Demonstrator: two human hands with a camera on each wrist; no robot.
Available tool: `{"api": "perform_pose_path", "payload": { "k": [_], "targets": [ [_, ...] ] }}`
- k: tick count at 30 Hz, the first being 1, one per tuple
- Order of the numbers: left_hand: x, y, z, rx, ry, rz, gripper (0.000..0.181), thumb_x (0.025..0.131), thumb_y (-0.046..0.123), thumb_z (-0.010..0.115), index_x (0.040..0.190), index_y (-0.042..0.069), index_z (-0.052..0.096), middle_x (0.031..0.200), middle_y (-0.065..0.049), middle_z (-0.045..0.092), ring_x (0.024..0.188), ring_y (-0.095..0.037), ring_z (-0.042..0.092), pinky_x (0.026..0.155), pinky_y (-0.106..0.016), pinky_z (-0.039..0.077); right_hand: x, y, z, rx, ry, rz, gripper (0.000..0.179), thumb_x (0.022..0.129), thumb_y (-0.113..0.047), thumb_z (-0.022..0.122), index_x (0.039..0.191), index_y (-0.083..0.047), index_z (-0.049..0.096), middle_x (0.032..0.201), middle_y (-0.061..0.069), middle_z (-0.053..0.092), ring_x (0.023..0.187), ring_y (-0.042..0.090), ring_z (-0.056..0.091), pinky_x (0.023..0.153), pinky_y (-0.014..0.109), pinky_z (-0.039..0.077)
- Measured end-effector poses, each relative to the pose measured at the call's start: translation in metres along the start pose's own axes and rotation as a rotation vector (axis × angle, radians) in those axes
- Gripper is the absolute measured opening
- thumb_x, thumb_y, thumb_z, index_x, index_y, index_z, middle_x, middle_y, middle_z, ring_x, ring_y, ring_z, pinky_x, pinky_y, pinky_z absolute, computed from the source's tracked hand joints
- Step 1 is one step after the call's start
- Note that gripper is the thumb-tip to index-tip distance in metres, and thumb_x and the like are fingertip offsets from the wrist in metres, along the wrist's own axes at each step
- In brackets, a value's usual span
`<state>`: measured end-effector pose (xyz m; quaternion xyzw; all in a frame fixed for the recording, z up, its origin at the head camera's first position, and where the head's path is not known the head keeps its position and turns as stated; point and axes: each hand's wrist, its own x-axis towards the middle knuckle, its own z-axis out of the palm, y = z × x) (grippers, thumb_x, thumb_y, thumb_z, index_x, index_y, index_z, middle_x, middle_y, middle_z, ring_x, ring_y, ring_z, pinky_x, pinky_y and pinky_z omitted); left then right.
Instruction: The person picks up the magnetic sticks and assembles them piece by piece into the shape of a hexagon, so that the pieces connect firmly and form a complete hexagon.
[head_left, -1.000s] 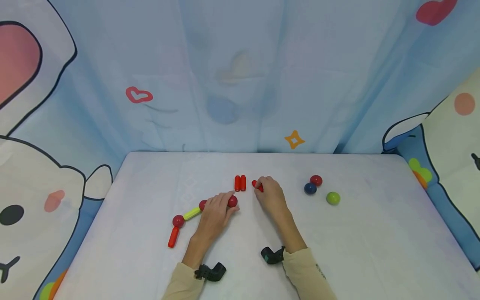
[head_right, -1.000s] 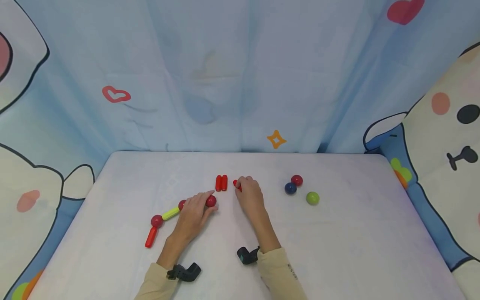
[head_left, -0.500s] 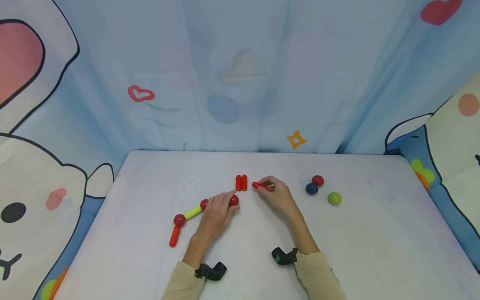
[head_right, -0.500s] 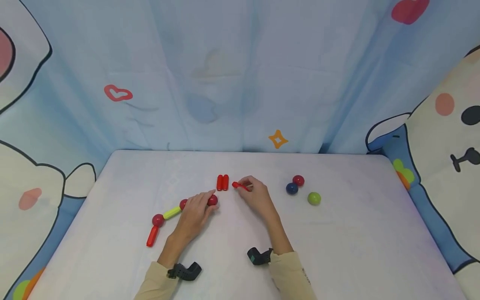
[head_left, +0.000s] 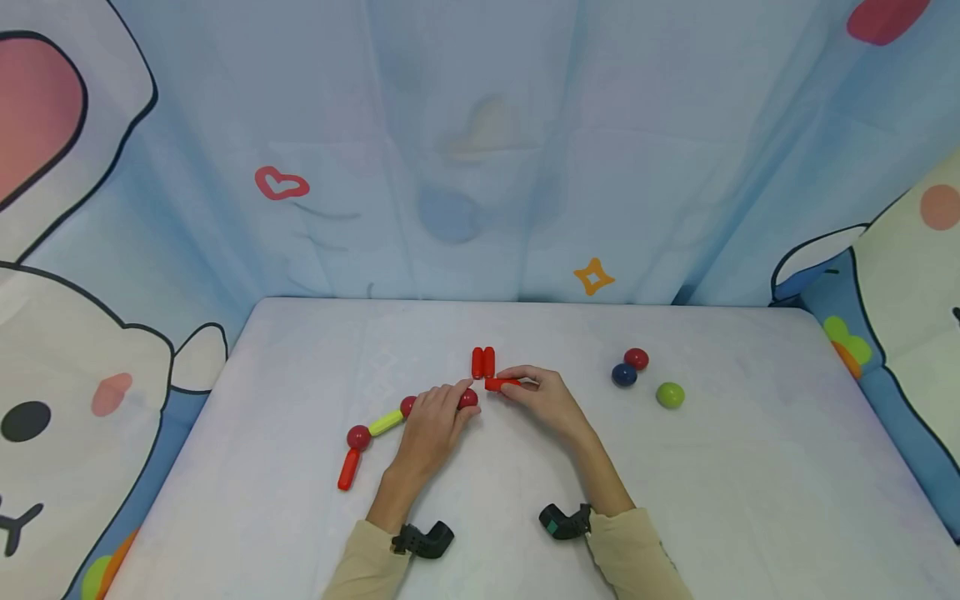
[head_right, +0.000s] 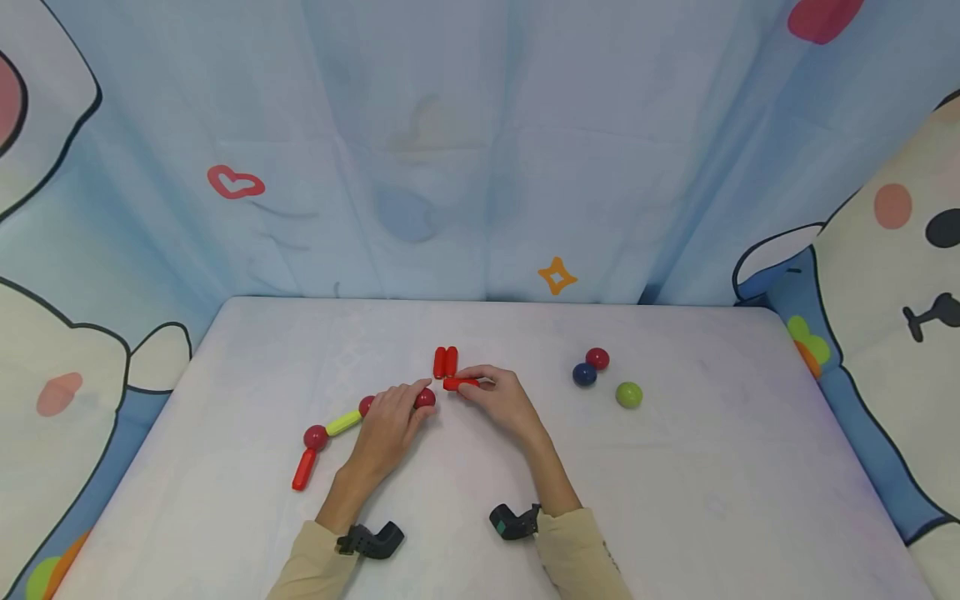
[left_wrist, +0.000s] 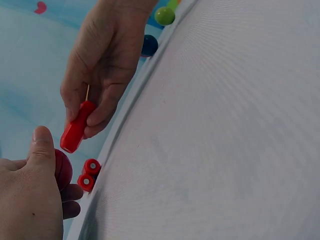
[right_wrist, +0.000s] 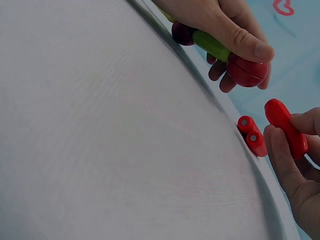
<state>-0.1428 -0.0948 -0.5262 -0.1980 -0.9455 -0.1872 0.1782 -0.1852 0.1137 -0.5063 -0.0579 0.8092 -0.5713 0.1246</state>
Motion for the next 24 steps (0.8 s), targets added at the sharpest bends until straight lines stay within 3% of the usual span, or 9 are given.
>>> {"api": "perform_pose_path", "payload": {
  "k": [13,24],
  "targets": [
    [-0.0005,-0.0003,0.0002,-0.005,0.021,-0.043,0.051,0.088,0.036,0.069,0.135,0.021,0.055,0.112,-0.001,0.066,0.100,-0.016,0.063,0.093,-0.035,0.052,-0.0013,-0.0003,-0.0032,-0.020,0.029,0.032,0.027,0.091,-0.022,0.066,0.116,-0.012,0.069,0.123,0.011,0.066,0.113,0.026,0.064,0.099,0.041,0.052],
    [-0.0008,-0.0035,0.0039,-0.146,0.098,-0.013,0.049,0.084,0.026,0.074,0.130,0.017,0.061,0.117,-0.003,0.065,0.109,-0.017,0.061,0.096,-0.038,0.051,0.0013,0.0011,0.0002,0.007,0.013,0.034,0.028,0.091,-0.024,0.066,0.116,-0.013,0.070,0.123,0.010,0.067,0.113,0.026,0.066,0.102,0.044,0.049]
  ]
}}
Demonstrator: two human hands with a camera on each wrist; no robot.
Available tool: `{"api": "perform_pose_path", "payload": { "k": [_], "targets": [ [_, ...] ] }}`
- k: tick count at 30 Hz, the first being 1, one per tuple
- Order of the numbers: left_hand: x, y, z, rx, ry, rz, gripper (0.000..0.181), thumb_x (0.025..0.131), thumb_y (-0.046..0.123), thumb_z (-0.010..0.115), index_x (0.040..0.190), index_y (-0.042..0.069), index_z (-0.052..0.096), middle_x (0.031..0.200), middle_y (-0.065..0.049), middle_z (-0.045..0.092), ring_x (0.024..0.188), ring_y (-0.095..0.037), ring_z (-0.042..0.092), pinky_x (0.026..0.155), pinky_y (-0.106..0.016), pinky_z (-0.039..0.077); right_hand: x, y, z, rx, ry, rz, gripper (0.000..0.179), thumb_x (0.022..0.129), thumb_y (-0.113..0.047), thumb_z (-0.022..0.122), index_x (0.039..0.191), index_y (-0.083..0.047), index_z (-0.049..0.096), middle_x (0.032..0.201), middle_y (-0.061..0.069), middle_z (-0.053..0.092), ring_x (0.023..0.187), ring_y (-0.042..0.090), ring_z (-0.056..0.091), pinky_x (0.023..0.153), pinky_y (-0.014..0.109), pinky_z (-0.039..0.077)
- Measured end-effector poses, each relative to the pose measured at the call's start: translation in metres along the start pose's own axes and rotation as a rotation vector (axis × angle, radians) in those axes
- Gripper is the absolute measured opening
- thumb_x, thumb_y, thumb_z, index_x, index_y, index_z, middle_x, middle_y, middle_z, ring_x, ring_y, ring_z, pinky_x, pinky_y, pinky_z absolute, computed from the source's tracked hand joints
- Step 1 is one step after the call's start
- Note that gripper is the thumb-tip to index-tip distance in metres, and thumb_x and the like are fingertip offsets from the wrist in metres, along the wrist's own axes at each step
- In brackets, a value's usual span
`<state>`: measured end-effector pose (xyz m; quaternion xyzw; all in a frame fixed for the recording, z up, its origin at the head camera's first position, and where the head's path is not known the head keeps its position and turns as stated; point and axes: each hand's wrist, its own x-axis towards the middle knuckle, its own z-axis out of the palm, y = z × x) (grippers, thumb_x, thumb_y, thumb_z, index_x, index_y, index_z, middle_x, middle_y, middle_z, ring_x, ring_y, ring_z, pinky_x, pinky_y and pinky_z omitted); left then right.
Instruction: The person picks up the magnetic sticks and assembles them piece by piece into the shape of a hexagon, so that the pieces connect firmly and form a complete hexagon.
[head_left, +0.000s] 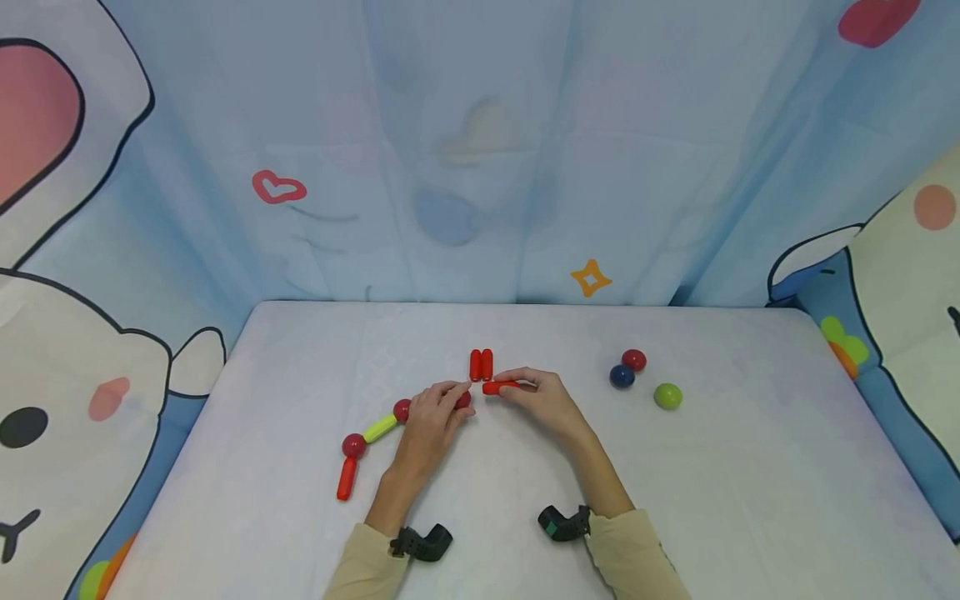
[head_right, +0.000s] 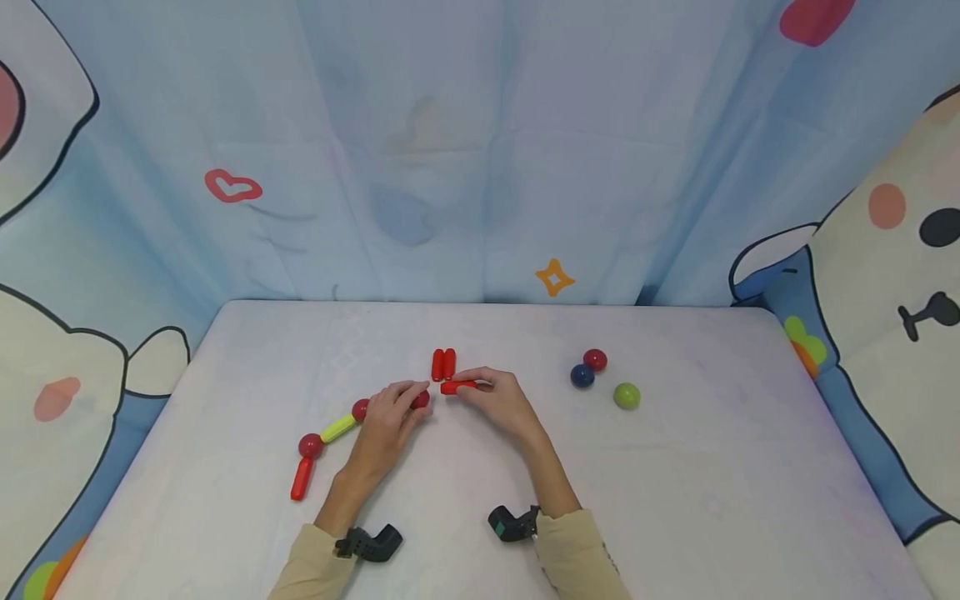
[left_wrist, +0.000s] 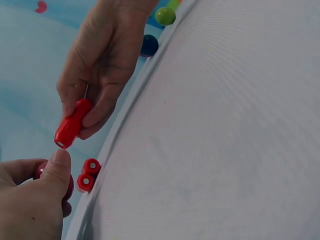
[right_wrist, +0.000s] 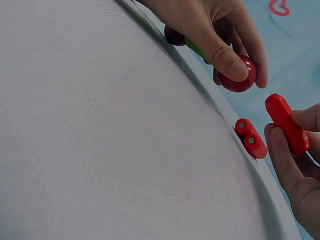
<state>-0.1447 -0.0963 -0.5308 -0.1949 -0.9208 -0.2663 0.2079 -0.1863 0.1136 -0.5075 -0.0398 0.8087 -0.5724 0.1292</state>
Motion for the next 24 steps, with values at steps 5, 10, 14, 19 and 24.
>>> {"api": "perform_pose_path", "payload": {
  "k": [5,10,14,19,24],
  "targets": [
    [0.0004,0.0002,0.0008,0.014,0.005,0.006,0.052,0.085,0.020,0.074,0.134,0.014,0.057,0.122,-0.005,0.063,0.112,-0.018,0.060,0.098,-0.040,0.050,0.0001,-0.0001,0.0005,-0.003,0.002,0.007,0.027,0.091,-0.024,0.066,0.115,-0.013,0.070,0.122,0.010,0.068,0.112,0.025,0.066,0.102,0.044,0.049],
    [0.0009,0.0006,0.0009,0.006,-0.010,0.002,0.053,0.087,0.015,0.072,0.137,0.009,0.055,0.126,-0.007,0.061,0.112,-0.020,0.060,0.100,-0.042,0.049,-0.0010,-0.0009,0.0019,0.003,-0.001,0.010,0.027,0.091,-0.024,0.066,0.115,-0.012,0.070,0.122,0.011,0.068,0.111,0.025,0.067,0.101,0.043,0.050],
    [0.0008,0.0006,0.0007,0.002,-0.005,-0.012,0.053,0.087,0.014,0.071,0.137,0.006,0.054,0.127,-0.008,0.061,0.113,-0.021,0.060,0.101,-0.042,0.049,-0.0036,-0.0031,0.0035,0.004,-0.006,0.009,0.027,0.091,-0.024,0.066,0.116,-0.012,0.070,0.122,0.011,0.068,0.108,0.024,0.068,0.100,0.042,0.051],
    [0.0004,0.0016,-0.0001,0.011,0.021,-0.025,0.052,0.086,0.016,0.072,0.134,0.006,0.056,0.126,-0.008,0.063,0.115,-0.021,0.060,0.101,-0.041,0.050,-0.0047,-0.0035,0.0052,0.015,-0.014,-0.010,0.029,0.091,-0.024,0.067,0.116,-0.010,0.070,0.121,0.014,0.068,0.107,0.026,0.068,0.100,0.043,0.051],
    [0.0011,0.0023,-0.0012,0.010,0.031,-0.033,0.052,0.085,0.017,0.074,0.133,0.009,0.057,0.124,-0.007,0.064,0.114,-0.020,0.062,0.101,-0.039,0.051,-0.0041,-0.0040,0.0052,0.009,-0.013,-0.020,0.029,0.091,-0.023,0.067,0.116,-0.009,0.070,0.120,0.014,0.069,0.107,0.025,0.068,0.099,0.042,0.051]
  ]
}}
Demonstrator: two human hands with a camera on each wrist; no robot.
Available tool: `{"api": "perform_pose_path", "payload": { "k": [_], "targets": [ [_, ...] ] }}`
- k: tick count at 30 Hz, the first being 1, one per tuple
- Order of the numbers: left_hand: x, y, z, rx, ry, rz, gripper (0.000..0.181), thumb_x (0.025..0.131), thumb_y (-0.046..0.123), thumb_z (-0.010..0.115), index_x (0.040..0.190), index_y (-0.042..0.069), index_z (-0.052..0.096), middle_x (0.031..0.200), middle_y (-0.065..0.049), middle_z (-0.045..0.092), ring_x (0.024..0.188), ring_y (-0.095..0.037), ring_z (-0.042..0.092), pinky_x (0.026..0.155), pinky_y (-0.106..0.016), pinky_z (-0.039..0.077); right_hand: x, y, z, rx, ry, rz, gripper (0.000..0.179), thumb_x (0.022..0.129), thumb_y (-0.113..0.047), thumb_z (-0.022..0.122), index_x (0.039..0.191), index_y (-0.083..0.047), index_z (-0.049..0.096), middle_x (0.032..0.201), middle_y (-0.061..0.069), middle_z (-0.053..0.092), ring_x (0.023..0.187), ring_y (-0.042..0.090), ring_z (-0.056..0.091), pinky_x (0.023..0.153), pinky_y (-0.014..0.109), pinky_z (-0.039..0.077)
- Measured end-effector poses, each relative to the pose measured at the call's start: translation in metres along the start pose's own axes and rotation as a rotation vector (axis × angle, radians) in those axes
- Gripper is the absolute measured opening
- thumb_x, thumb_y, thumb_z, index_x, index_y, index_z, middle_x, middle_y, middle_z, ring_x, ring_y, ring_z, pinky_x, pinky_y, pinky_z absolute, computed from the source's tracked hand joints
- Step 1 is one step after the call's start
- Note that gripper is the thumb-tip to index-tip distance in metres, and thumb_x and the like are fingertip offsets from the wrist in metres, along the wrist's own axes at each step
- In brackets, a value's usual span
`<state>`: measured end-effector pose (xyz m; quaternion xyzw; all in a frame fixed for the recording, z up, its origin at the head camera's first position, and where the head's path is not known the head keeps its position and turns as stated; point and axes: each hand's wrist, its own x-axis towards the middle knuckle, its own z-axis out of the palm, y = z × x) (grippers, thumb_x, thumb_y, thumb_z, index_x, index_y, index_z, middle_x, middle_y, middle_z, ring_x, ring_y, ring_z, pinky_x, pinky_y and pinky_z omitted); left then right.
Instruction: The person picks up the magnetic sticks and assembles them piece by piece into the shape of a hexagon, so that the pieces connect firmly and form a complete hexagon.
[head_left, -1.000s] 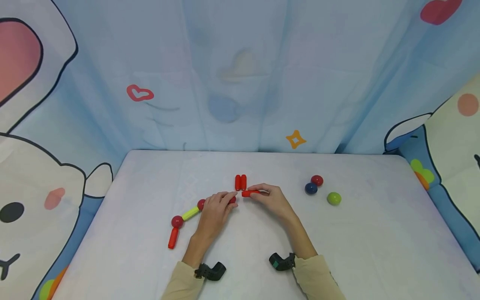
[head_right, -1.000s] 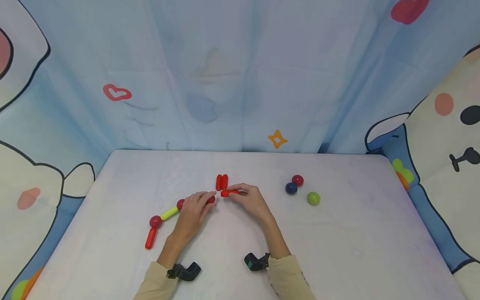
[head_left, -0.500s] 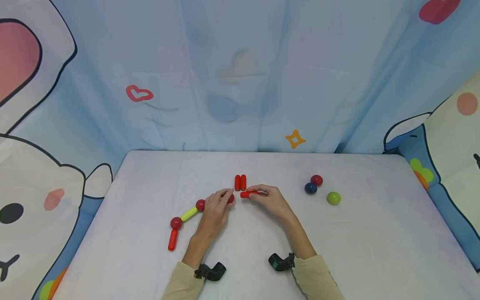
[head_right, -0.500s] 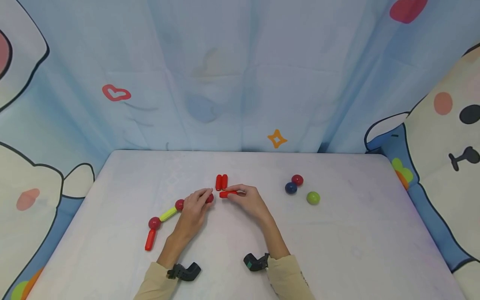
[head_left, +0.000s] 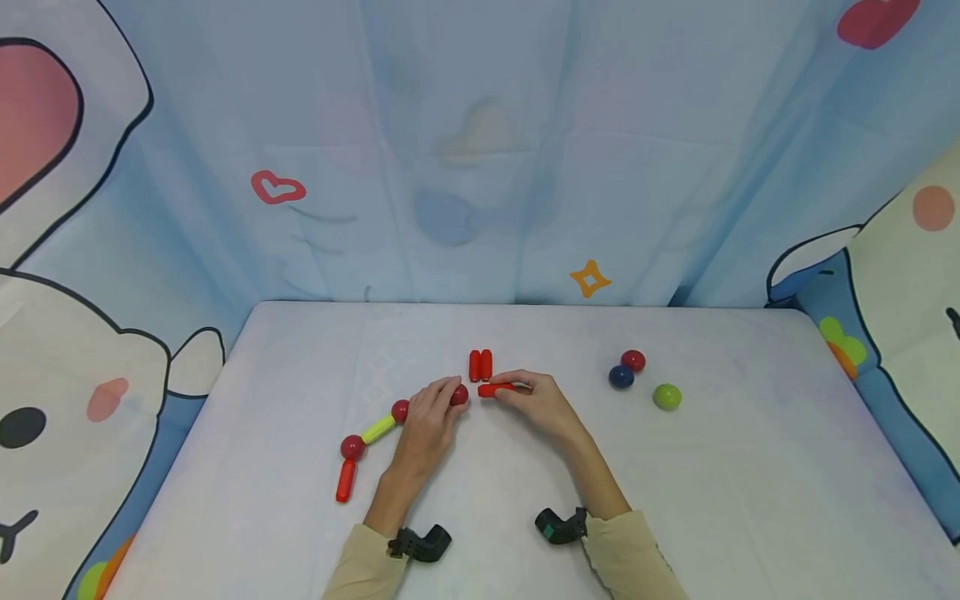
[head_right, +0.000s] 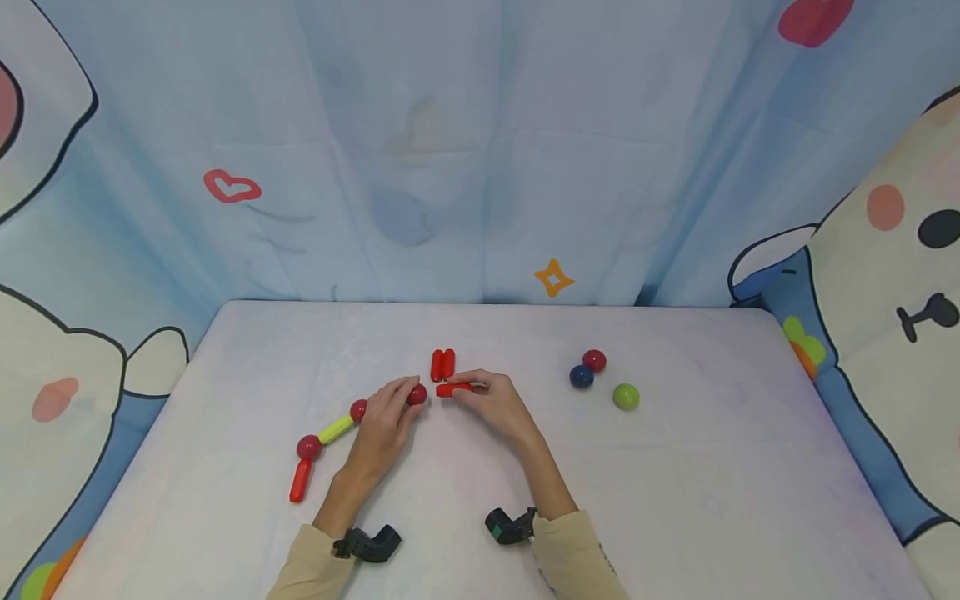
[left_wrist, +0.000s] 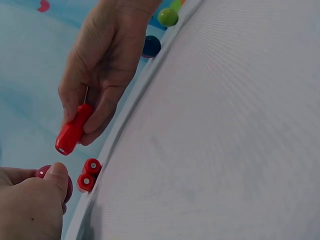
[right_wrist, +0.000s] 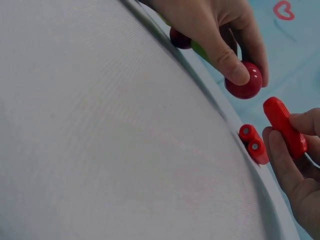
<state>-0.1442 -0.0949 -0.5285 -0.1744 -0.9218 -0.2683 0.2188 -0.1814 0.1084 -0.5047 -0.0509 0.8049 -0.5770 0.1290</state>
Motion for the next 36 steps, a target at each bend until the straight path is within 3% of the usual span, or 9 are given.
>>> {"api": "perform_pose_path", "payload": {
  "k": [19,28,33,36],
  "targets": [
    [0.000,-0.001,0.000,-0.011,-0.005,0.035,0.052,0.084,0.018,0.076,0.132,0.008,0.058,0.124,-0.007,0.064,0.112,-0.020,0.063,0.099,-0.038,0.052,-0.001,-0.005,0.010,-0.031,-0.014,-0.046,0.027,0.091,-0.017,0.067,0.116,-0.009,0.069,0.120,0.013,0.068,0.101,0.024,0.069,0.090,0.035,0.056],
    [0.000,-0.001,0.001,0.070,0.061,0.064,0.046,0.081,0.025,0.079,0.122,0.013,0.064,0.119,-0.003,0.066,0.107,-0.017,0.062,0.088,-0.034,0.055,0.000,-0.003,0.012,-0.050,-0.041,-0.081,0.027,0.092,-0.017,0.066,0.117,-0.009,0.068,0.121,0.013,0.067,0.104,0.024,0.068,0.092,0.036,0.055],
    [0.000,0.000,0.001,0.104,0.077,0.040,0.042,0.083,0.018,0.077,0.123,0.016,0.064,0.121,-0.003,0.064,0.108,-0.020,0.060,0.089,-0.036,0.053,-0.002,-0.006,0.010,-0.044,-0.038,-0.062,0.031,0.093,-0.022,0.065,0.122,-0.012,0.065,0.125,0.009,0.066,0.115,0.026,0.064,0.098,0.040,0.052],
    [-0.001,0.000,0.002,0.127,0.074,0.020,0.046,0.082,0.012,0.076,0.126,0.018,0.062,0.124,-0.005,0.061,0.109,-0.022,0.060,0.091,-0.038,0.052,-0.002,-0.007,0.006,-0.044,-0.024,-0.036,0.031,0.093,-0.025,0.064,0.122,-0.014,0.065,0.125,0.007,0.066,0.114,0.024,0.065,0.097,0.039,0.053]
  ]
}}
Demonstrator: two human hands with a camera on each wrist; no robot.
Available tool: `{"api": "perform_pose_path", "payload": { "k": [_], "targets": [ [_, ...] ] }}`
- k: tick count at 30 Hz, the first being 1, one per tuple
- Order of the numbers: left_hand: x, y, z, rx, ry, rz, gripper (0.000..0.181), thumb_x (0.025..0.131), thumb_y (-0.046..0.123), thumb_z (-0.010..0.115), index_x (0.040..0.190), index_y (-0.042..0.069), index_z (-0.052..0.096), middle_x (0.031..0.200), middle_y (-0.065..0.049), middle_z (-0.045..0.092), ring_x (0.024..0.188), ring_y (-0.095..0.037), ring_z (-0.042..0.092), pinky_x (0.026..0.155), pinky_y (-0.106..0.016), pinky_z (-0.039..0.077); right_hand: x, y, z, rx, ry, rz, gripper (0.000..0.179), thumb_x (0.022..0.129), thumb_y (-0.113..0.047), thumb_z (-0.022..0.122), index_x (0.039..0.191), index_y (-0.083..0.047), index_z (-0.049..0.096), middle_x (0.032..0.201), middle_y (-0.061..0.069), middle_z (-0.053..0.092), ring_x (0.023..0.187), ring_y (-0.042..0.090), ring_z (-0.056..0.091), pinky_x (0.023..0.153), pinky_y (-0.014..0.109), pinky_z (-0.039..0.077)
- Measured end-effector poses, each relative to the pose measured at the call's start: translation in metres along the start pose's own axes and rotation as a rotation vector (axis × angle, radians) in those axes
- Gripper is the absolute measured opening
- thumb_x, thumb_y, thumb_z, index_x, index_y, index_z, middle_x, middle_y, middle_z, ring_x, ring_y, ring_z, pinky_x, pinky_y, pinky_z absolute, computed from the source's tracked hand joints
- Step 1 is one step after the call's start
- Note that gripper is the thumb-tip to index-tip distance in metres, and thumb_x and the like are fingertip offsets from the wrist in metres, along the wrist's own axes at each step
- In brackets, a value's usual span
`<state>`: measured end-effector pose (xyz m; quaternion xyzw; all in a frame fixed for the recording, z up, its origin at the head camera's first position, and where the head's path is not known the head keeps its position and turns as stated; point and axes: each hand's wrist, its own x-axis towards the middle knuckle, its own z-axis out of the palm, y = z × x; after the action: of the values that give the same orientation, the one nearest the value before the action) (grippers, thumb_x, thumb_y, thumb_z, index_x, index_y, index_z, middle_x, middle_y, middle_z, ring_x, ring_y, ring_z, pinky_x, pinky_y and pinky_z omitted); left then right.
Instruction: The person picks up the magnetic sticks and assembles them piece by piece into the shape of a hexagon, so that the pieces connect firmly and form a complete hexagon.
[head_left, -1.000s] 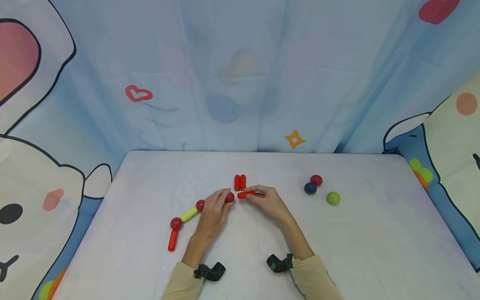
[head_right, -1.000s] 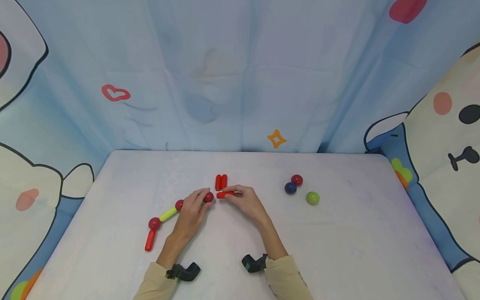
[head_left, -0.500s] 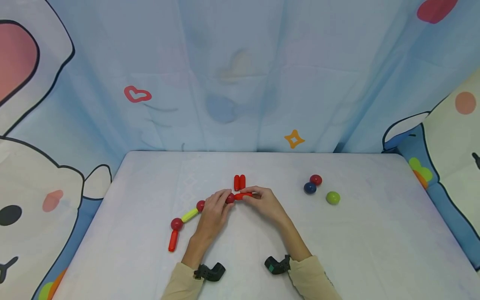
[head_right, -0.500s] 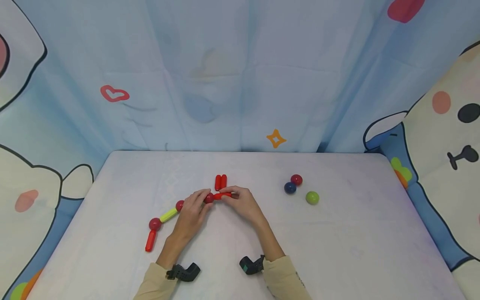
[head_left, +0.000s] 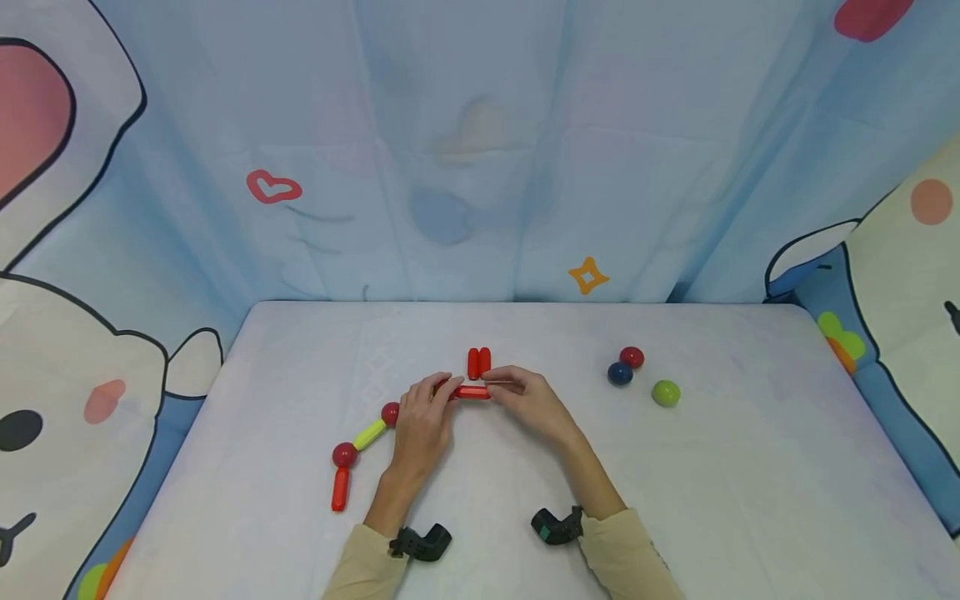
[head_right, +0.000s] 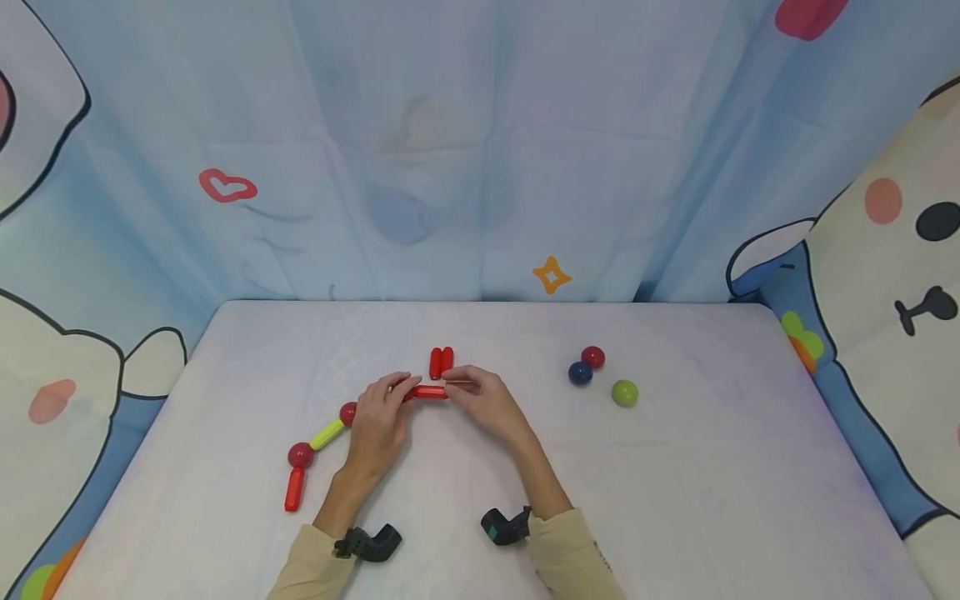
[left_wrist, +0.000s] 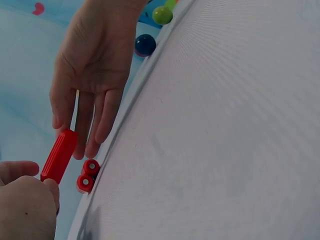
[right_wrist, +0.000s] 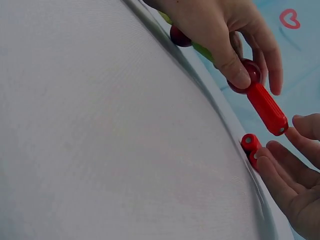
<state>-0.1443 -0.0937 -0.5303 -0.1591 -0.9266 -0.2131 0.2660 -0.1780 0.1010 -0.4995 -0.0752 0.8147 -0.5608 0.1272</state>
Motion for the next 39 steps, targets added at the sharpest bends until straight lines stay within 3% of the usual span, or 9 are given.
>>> {"api": "perform_pose_path", "payload": {
  "k": [10,19,26,32,39],
  "targets": [
    [0.000,-0.001,0.001,0.032,-0.049,-0.029,0.050,0.086,0.008,0.071,0.133,0.019,0.058,0.131,-0.004,0.059,0.107,-0.023,0.063,0.085,-0.036,0.052,0.003,0.004,-0.010,-0.001,0.027,0.034,0.031,0.094,-0.029,0.064,0.121,-0.014,0.065,0.123,0.006,0.066,0.108,0.021,0.066,0.097,0.038,0.053],
    [0.000,0.001,-0.001,0.027,-0.090,-0.077,0.043,0.089,0.014,0.069,0.131,0.015,0.060,0.126,-0.005,0.060,0.102,-0.022,0.061,0.079,-0.031,0.050,0.001,0.003,-0.017,0.025,0.032,0.048,0.032,0.096,-0.027,0.061,0.123,-0.011,0.063,0.119,0.009,0.069,0.104,0.020,0.069,0.097,0.036,0.053],
    [-0.001,0.000,-0.001,0.034,-0.070,-0.073,0.041,0.087,0.023,0.073,0.126,0.016,0.064,0.123,-0.003,0.060,0.101,-0.020,0.060,0.079,-0.030,0.050,0.000,0.004,-0.025,0.016,0.049,0.045,0.033,0.097,-0.028,0.059,0.125,-0.011,0.062,0.119,0.010,0.069,0.106,0.021,0.068,0.096,0.035,0.053],
    [-0.001,-0.001,0.000,0.036,-0.044,-0.076,0.035,0.086,0.020,0.074,0.119,0.016,0.066,0.121,-0.004,0.062,0.100,-0.021,0.062,0.079,-0.032,0.052,-0.002,0.003,-0.034,0.006,0.073,0.053,0.033,0.098,-0.029,0.057,0.126,-0.011,0.060,0.120,0.010,0.068,0.107,0.022,0.067,0.098,0.035,0.052],
    [0.000,-0.002,-0.001,0.048,-0.068,-0.100,0.028,0.090,0.017,0.068,0.118,0.015,0.065,0.126,-0.004,0.062,0.106,-0.023,0.063,0.084,-0.036,0.051,-0.007,-0.001,-0.050,0.001,0.107,0.019,0.035,0.099,-0.025,0.054,0.129,-0.006,0.058,0.123,0.015,0.066,0.111,0.027,0.065,0.098,0.035,0.052]
  ]
}}
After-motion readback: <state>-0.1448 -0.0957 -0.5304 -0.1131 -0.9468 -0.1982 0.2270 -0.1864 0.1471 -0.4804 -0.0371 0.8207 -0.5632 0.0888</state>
